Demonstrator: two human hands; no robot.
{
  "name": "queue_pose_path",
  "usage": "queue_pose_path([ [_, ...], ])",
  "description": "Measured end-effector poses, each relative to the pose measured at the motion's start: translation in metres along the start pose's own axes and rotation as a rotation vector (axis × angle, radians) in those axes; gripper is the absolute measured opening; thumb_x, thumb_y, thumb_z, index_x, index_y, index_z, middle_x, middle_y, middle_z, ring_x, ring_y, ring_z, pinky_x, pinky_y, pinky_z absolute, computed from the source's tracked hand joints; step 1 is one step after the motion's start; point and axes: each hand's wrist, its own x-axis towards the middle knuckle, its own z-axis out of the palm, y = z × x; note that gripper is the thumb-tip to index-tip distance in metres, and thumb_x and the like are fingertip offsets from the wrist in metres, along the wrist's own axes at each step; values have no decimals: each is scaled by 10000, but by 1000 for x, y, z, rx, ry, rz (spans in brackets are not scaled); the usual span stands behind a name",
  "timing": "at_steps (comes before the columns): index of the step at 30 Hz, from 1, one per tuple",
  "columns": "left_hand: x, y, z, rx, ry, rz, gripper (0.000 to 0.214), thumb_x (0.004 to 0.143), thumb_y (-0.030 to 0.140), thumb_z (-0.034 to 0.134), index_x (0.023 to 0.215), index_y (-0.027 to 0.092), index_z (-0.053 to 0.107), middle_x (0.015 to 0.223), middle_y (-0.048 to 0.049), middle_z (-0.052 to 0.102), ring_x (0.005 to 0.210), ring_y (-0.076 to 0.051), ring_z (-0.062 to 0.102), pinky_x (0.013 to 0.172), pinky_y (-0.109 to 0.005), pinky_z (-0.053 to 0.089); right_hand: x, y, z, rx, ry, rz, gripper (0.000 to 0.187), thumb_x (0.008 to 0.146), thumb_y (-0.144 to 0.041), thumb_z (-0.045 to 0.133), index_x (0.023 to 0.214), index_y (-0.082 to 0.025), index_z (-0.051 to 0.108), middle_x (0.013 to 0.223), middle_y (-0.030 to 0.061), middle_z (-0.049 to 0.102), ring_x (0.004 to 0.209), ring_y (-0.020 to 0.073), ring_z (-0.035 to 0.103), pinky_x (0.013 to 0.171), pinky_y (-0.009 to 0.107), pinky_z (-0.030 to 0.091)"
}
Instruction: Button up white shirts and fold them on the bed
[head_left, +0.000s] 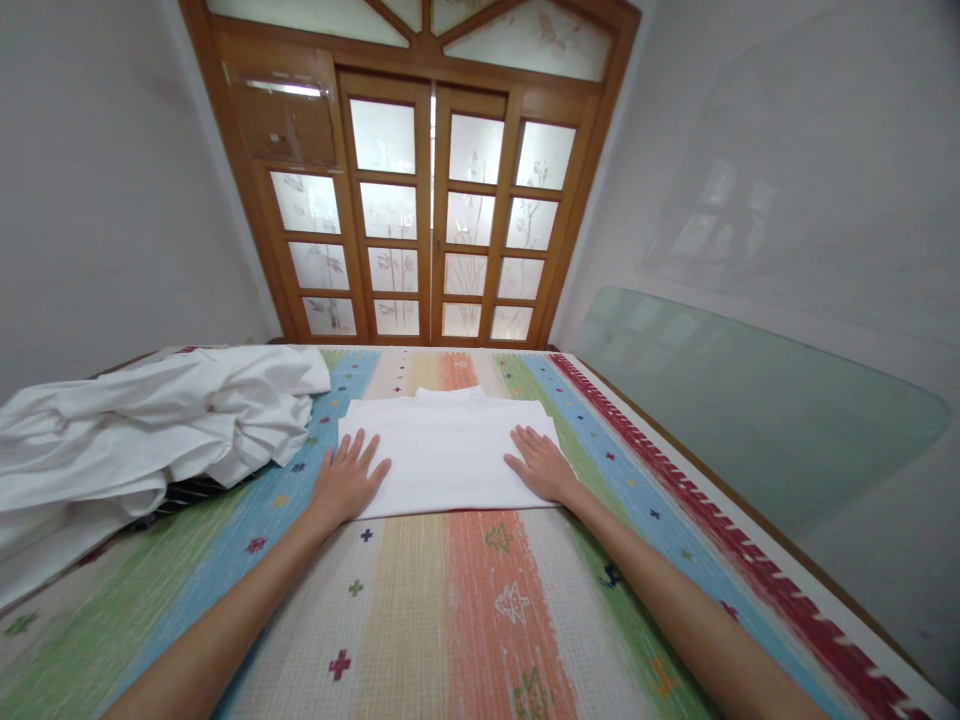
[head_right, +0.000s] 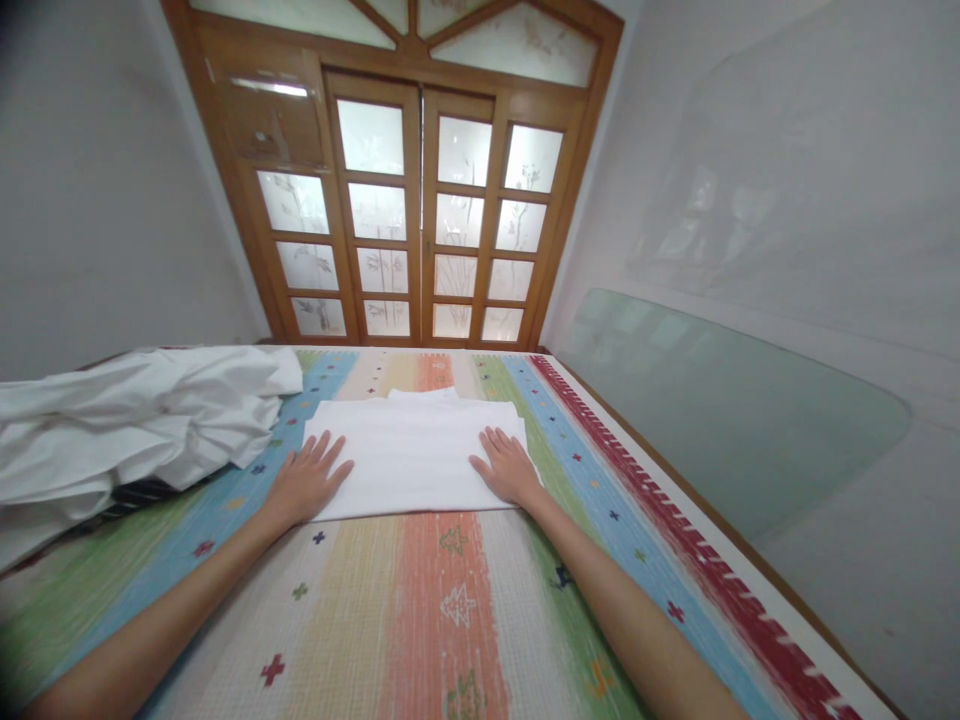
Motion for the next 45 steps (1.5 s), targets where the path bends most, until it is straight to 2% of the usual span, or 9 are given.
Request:
queue_pose_path([
  [12,-37,-31,27,-42,136,144,650,943,533,290,1446,137,402,1548,-151,283,1426,-316,255,1136,-482,269,63,5,3,34,-53,167,725,961,-548,169,1495,-70,283,1577,156,183,1453,352,103,1149,514,127],
  [17,-64,-38,30,-57,155,154,660,936,557,279,1462,171,380,1566,-111,246,1435,-295,240,1147,-474,261,100,-19,12,105,4,152,744,964,-544,133,1514,-46,186,1583,183,126,1459,335,72,1145,509,129],
  [21,-81,-40,27,-60,141,170,678,932,568,285,1484,177,331,1575,-100,216,1447,-281,207,1154,-467,252,128,-54,19,108,58,21,710,972,-514,167,1507,-49,212,1582,182,139,1462,320,65,1145,501,120],
  [25,-87,-41,26,-68,98,164,691,938,555,295,1500,152,287,1570,-118,210,1451,-276,181,1156,-462,258,156,-80,16,61,35,-100,588,982,-424,254,1409,-52,411,1515,197,332,1421,312,241,1139,490,126],
  [29,-88,-38,23,-88,73,147,679,951,536,285,1506,146,261,1569,-128,198,1453,-274,157,1156,-485,249,177,-86,8,95,11,-146,471,982,-363,329,1305,-75,515,1375,192,516,1291,260,441,1088,395,258],
  [32,-86,-35,21,-100,51,117,646,963,512,261,1498,152,285,1565,-131,206,1452,-271,157,1156,-504,240,184,-83,4,115,27,-156,433,974,-361,387,1260,-80,552,1321,183,552,1248,245,473,1047,337,309],
  [36,-82,-33,23,-98,40,92,630,961,504,277,1477,148,338,1554,-139,242,1449,-287,168,1146,-524,248,186,-75,-5,101,49,-121,453,919,-429,509,1215,-97,596,1283,179,569,1227,272,484,1018,343,350],
  [40,-77,-35,16,-97,-20,88,629,962,503,277,1471,141,350,1553,-151,241,1442,-315,187,1129,-548,263,191,-64,-23,111,-87,-81,458,838,-433,628,1172,-120,636,1204,152,637,1096,266,582,896,307,436],
  [45,-62,-38,-5,-77,-136,42,603,977,478,208,1457,157,381,1551,-113,278,1447,-353,145,1114,-597,244,194,-45,-38,102,-249,-44,409,798,-431,670,1085,-140,683,1124,126,687,970,246,638,766,273,467],
])
